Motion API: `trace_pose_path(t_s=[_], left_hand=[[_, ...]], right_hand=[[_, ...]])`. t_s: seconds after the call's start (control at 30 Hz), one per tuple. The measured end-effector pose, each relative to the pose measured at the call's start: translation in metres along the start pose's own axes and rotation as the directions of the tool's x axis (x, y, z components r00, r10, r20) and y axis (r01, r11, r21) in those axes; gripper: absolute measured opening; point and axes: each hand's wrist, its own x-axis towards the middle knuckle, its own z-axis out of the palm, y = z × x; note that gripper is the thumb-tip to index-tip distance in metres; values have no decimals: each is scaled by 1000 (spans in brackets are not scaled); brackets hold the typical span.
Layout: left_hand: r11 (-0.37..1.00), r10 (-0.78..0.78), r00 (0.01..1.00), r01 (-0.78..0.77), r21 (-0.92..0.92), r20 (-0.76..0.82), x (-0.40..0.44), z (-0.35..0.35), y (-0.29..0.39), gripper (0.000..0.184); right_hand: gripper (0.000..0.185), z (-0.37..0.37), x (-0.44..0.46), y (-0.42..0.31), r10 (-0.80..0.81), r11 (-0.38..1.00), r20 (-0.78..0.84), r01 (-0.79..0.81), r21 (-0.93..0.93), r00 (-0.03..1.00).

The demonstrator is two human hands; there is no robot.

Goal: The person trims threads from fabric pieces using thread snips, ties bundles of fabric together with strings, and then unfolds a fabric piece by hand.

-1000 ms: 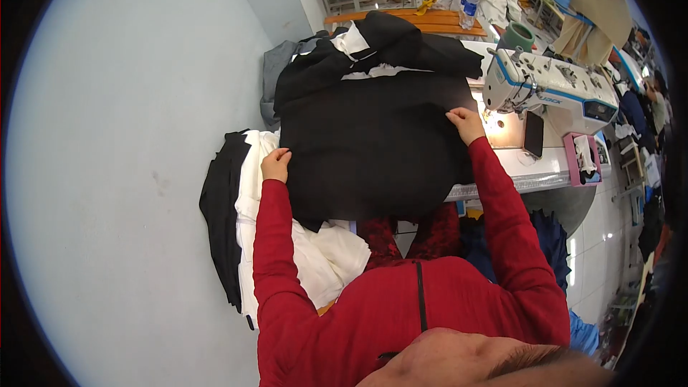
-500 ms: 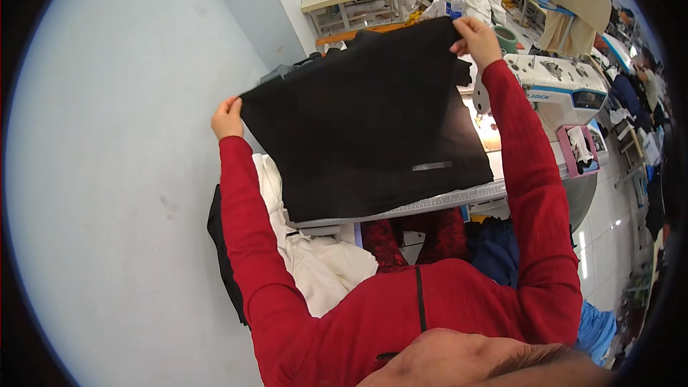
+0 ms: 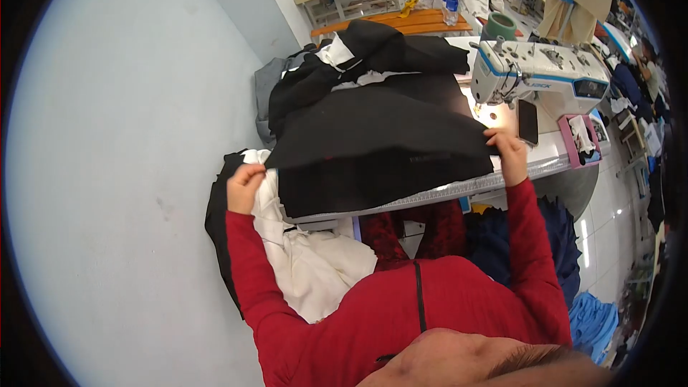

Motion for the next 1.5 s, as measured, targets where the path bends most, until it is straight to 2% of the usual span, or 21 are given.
trace_pose_path(t_s=[0.07, 0.13, 0.2, 0.4, 0.5, 0.8, 0.83, 0.93, 1.07, 1.3, 1.5], left_hand=[[998, -60, 998, 60, 16, -18, -19, 13, -24, 15], [987, -54, 998, 58, 149, -31, -31, 20, -32, 21], [989, -92, 995, 96, 109, -37, -38, 22, -42, 25], [974, -185, 982, 188, 123, -36, -53, 24, -54, 27], [960, -244, 970, 242, 143, -8, -61, 27, -48, 27], [939, -255, 967, 252, 236, -18, -77, 32, -41, 25], [943, -205, 979, 201, 264, -15, -78, 33, -40, 23], [936, -189, 982, 174, 305, 18, -79, 34, -42, 22], [911, -226, 974, 200, 360, 31, -77, 39, -33, 24], [895, -241, 970, 210, 393, 29, -78, 42, -34, 25], [907, -185, 983, 163, 389, 20, -79, 43, -36, 22]], right_hand=[[18, 9, -24, 26, 71, 997, -42, -71, -12, 997], [8, 14, -39, 48, 81, 995, -62, -84, -61, 995], [4, 20, -49, 58, 136, 990, -107, -139, -15, 985], [12, 16, -64, 78, 188, 982, -114, -189, 11, 975], [16, 10, -71, 88, 280, 959, -137, -282, 3, 950], [24, 4, -81, 93, 299, 954, -160, -292, 63, 941], [24, 3, -82, 93, 305, 952, -156, -297, 73, 939], [25, 1, -85, 91, 298, 954, -154, -287, 91, 942], [26, -2, -88, 92, 281, 960, -152, -281, 22, 948], [28, -3, -89, 94, 301, 953, -151, -303, 10, 942], [28, 1, -90, 94, 305, 951, -180, -308, 12, 935]])
